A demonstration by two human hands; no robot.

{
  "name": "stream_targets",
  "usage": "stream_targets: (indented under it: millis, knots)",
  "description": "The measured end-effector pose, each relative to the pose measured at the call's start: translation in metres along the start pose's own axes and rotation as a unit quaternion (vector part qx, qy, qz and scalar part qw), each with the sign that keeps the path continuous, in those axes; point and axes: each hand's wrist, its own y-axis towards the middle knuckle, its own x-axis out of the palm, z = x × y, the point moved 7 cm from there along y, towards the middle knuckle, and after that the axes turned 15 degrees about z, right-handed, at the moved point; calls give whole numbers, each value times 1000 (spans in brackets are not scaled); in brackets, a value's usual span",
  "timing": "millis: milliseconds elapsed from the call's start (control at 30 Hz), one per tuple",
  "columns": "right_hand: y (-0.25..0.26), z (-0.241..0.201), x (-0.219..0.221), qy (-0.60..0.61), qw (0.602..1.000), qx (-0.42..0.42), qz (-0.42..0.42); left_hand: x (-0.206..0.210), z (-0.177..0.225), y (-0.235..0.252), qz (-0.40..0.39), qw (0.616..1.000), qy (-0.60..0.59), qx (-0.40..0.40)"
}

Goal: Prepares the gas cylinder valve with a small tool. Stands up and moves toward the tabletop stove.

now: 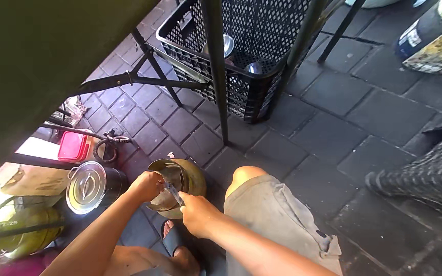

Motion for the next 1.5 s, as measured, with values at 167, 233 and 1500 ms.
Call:
stream_targets:
  millis: [167,233,1500]
  knots:
    - [-8,11,27,142,988,15,51,0,-2,2,-6,1000,-19,-4]
    - [-9,14,36,200,977,24,63,0,-3,2,-8,1000,-25,-6]
    - [-12,8,15,27,999,28,-3,6,-14,-6,27,995,-83,-52]
